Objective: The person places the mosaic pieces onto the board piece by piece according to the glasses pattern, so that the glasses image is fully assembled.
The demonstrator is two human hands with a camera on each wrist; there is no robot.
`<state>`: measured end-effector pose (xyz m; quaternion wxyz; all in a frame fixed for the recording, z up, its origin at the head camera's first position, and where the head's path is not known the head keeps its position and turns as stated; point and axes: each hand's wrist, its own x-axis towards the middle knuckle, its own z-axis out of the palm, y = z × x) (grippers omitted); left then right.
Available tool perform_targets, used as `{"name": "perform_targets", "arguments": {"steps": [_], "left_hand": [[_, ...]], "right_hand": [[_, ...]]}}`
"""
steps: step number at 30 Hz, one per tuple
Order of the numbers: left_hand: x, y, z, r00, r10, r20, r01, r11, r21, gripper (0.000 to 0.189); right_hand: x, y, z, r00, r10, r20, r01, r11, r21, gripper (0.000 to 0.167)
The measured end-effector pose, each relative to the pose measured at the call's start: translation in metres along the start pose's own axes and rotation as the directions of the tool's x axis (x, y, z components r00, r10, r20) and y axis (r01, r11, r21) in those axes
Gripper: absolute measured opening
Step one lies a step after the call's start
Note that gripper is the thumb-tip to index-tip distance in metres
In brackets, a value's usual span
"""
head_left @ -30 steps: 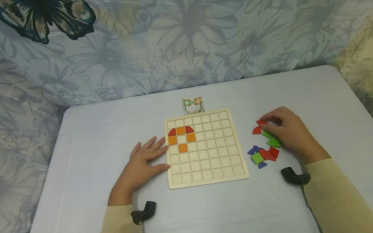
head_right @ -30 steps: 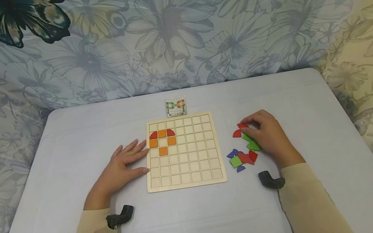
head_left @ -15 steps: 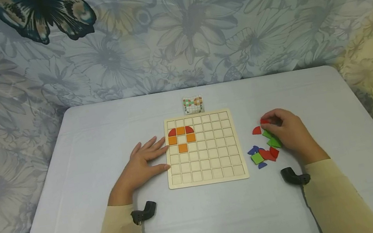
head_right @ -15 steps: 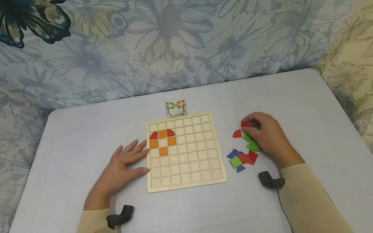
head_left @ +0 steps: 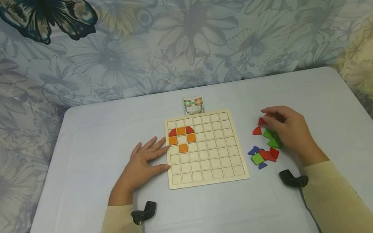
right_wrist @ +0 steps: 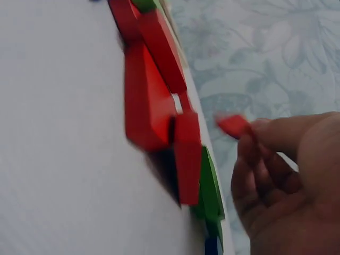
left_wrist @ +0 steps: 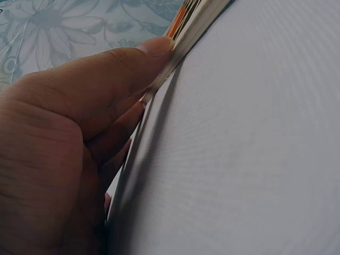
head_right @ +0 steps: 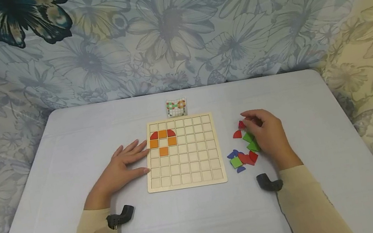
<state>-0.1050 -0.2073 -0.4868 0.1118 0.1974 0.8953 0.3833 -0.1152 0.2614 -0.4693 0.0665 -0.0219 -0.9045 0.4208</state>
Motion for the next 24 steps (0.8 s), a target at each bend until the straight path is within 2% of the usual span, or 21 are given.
{"name": "perform_targets", "arguments": {"steps": [3,13,19,24], "left_hand": [[0.0,0.0,0.0,1.0,-0.003,0.001,0.003,1.0,0.006,0.067],[0.001,0.002,0.0,1.0,-0.022,-0.005,0.022,1.0,0.022,0.068],[0.001,0.0,0.001,1.0,-0.021,-0.002,0.021,1.0,0.021,0.068],[0.001,-0.002,0.001,1.0,-0.01,0.0,0.01,1.0,0.021,0.068]], "right_hand": [[-0.001,-0.008,0.001,1.0,0.003,0.011,-0.003,1.0,0.014,0.031],[0.0,-0.024,0.016,0.986,-0.059,0.153,0.064,0.997,-0.03,0.03],[0.006,-0.026,0.031,0.958,-0.11,0.264,0.151,0.979,-0.138,0.036],[0.009,-0.029,0.04,0.956,-0.092,0.278,0.154,0.965,-0.212,0.031]]}}
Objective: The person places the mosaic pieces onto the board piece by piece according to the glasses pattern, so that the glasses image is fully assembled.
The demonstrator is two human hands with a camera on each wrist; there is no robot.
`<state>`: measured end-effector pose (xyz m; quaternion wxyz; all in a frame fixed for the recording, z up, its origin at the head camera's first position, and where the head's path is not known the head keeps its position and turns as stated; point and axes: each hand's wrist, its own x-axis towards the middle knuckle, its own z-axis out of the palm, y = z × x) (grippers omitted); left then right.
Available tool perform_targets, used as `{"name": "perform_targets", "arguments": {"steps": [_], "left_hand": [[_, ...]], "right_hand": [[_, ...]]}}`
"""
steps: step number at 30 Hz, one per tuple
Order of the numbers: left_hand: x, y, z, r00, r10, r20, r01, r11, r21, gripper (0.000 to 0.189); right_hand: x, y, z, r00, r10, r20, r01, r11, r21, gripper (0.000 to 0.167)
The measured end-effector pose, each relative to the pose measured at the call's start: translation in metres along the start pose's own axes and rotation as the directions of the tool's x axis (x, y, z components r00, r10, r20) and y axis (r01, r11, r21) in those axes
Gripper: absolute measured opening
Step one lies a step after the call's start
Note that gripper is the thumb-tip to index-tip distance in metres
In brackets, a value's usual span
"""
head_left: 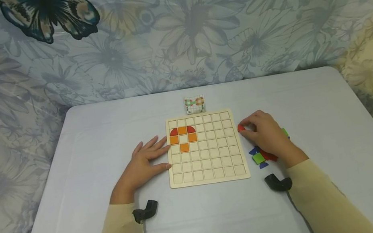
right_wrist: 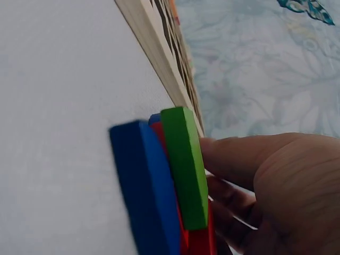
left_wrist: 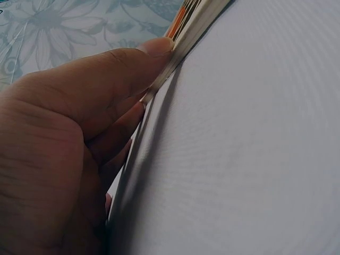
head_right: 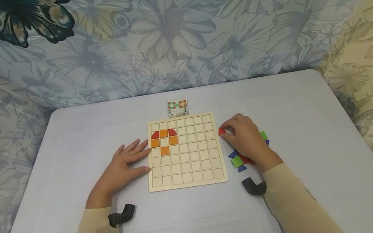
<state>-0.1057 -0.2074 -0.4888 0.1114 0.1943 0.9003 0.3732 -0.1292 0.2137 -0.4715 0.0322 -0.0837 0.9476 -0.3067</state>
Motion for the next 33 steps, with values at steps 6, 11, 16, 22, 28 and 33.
{"name": "perform_targets", "arguments": {"steps": [6,11,16,22,28,33], "left_hand": [[0.001,0.0,0.0,1.0,-0.001,0.006,0.001,1.0,-0.009,0.068],[0.001,0.001,0.0,1.0,-0.012,0.004,0.012,1.0,0.001,0.068],[0.0,0.002,0.001,1.0,-0.021,0.003,0.021,1.0,0.004,0.069],[0.0,0.003,0.0,1.0,-0.028,0.001,0.028,1.0,0.006,0.068],[0.0,0.004,0.0,1.0,-0.024,0.001,0.024,1.0,0.004,0.068],[-0.001,0.003,-0.001,1.0,-0.017,0.002,0.017,1.0,-0.003,0.068]], "right_hand": [[0.002,-0.006,0.0,0.998,0.051,0.027,-0.051,0.999,0.006,0.021],[0.003,-0.007,0.0,0.998,0.064,0.03,-0.064,0.998,-0.006,0.033],[0.005,-0.009,0.001,0.996,0.074,0.041,-0.073,0.997,-0.013,0.032],[0.008,-0.012,-0.002,0.993,0.104,0.054,-0.105,0.994,0.017,0.027],[0.007,-0.015,-0.003,0.994,0.084,0.076,-0.089,0.994,0.06,0.026],[0.008,-0.017,-0.002,0.997,0.049,0.064,-0.051,0.998,0.039,0.021]]}}
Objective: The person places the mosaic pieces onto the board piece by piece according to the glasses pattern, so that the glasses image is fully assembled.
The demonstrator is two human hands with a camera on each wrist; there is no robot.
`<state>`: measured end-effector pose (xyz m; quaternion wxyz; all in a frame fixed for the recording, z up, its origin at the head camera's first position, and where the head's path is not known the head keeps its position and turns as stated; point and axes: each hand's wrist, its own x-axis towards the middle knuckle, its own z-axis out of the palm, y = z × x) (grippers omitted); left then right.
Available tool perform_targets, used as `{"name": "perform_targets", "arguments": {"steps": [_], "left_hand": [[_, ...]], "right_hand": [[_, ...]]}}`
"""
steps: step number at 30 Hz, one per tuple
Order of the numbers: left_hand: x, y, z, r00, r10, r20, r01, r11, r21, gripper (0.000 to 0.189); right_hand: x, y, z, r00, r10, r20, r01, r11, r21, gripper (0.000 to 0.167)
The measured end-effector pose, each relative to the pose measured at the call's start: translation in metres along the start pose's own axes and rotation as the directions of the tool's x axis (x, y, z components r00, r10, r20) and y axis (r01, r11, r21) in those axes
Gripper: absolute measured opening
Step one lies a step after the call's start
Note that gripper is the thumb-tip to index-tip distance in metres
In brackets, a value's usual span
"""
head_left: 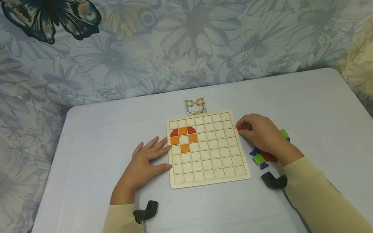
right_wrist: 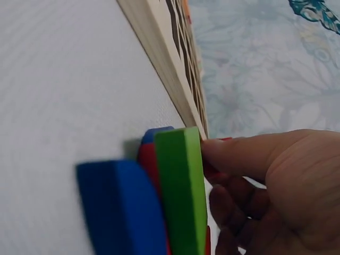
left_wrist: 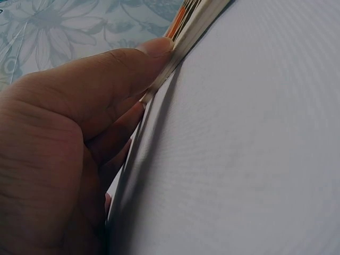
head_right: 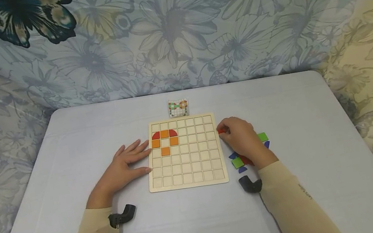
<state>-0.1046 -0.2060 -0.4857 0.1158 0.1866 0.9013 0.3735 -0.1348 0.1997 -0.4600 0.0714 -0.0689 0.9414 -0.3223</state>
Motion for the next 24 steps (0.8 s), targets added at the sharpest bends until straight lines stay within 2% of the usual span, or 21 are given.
{"name": "perform_targets", "arguments": {"steps": [3,7,10,14,18,24], "left_hand": [[0.0,-0.001,0.0,1.0,0.007,0.001,-0.007,1.0,-0.002,0.067],[0.0,-0.002,0.0,1.0,0.01,0.002,-0.01,1.0,-0.003,0.068],[0.0,-0.003,0.0,1.0,0.01,0.0,-0.01,1.0,-0.001,0.067],[0.0,-0.004,0.0,1.0,0.015,-0.006,-0.015,1.0,0.003,0.067],[0.0,-0.004,0.001,1.0,0.018,-0.007,-0.018,1.0,0.002,0.067],[0.001,-0.004,0.001,1.0,0.01,-0.003,-0.01,1.0,0.01,0.067]], "right_hand": [[0.0,-0.002,-0.001,0.999,-0.004,-0.037,0.005,1.0,0.021,0.014],[-0.002,-0.008,-0.002,0.997,-0.016,-0.069,0.024,0.994,0.11,0.017],[-0.003,-0.017,-0.003,0.998,-0.024,-0.06,0.035,0.981,0.193,0.022],[-0.003,-0.033,-0.002,0.999,-0.022,-0.031,0.03,0.951,0.308,0.015],[-0.002,-0.047,0.006,0.999,-0.044,-0.032,0.053,0.93,0.365,0.009],[0.001,-0.066,0.024,0.997,-0.062,-0.041,0.074,0.902,0.425,0.013]]}}
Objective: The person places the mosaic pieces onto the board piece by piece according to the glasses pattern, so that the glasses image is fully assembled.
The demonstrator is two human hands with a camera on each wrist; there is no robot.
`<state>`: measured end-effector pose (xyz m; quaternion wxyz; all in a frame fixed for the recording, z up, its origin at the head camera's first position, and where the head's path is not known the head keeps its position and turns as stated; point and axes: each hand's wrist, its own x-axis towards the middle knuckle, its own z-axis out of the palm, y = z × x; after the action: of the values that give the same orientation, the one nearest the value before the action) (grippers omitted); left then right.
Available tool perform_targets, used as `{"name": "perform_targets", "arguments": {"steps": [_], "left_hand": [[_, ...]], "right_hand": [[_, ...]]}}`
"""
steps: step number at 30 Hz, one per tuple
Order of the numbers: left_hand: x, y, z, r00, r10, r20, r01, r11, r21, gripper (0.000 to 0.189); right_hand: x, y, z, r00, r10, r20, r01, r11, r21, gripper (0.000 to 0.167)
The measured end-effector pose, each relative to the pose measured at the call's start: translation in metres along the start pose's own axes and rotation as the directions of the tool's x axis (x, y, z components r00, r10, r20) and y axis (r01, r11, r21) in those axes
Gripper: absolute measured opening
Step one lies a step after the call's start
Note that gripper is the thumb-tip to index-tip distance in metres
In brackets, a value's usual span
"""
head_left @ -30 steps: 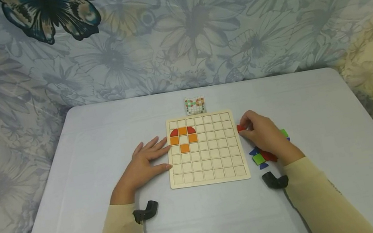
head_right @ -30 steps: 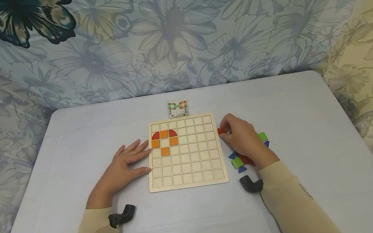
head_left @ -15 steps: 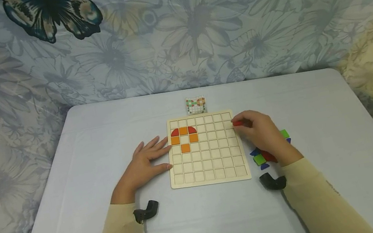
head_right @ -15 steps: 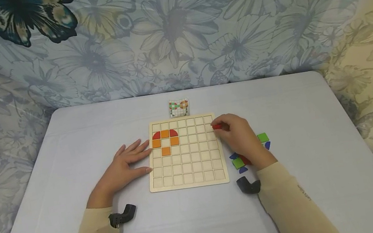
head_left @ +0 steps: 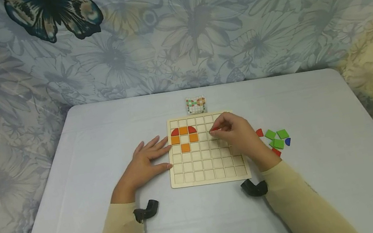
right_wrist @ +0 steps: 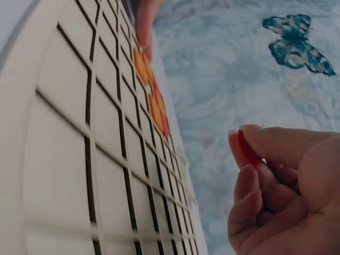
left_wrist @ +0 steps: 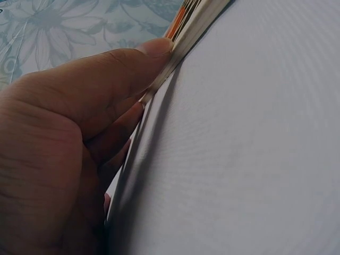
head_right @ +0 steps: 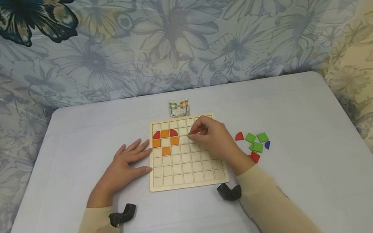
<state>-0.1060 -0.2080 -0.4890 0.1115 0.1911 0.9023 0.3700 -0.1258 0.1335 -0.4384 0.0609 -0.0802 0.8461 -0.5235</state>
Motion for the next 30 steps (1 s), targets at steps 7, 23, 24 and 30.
{"name": "perform_targets", "arguments": {"steps": [7,23,24,30], "left_hand": [[0.001,0.0,0.0,1.0,-0.001,0.007,0.001,1.0,0.008,0.067],[0.0,-0.001,-0.003,0.999,0.039,0.021,-0.039,0.999,0.007,0.066],[0.0,-0.001,-0.004,0.999,0.04,0.021,-0.04,0.999,0.002,0.066],[0.0,0.0,-0.004,0.999,0.042,0.021,-0.042,0.999,-0.002,0.065]], "right_hand": [[0.003,-0.01,0.029,0.996,-0.033,0.079,0.026,0.996,0.09,0.016],[0.018,-0.024,0.086,0.984,-0.038,0.174,0.047,0.998,-0.048,0.008],[0.02,-0.024,0.089,0.985,-0.035,0.169,0.046,0.997,-0.062,0.007],[0.024,-0.023,0.1,0.987,-0.029,0.155,0.054,0.985,-0.163,0.005]]}}
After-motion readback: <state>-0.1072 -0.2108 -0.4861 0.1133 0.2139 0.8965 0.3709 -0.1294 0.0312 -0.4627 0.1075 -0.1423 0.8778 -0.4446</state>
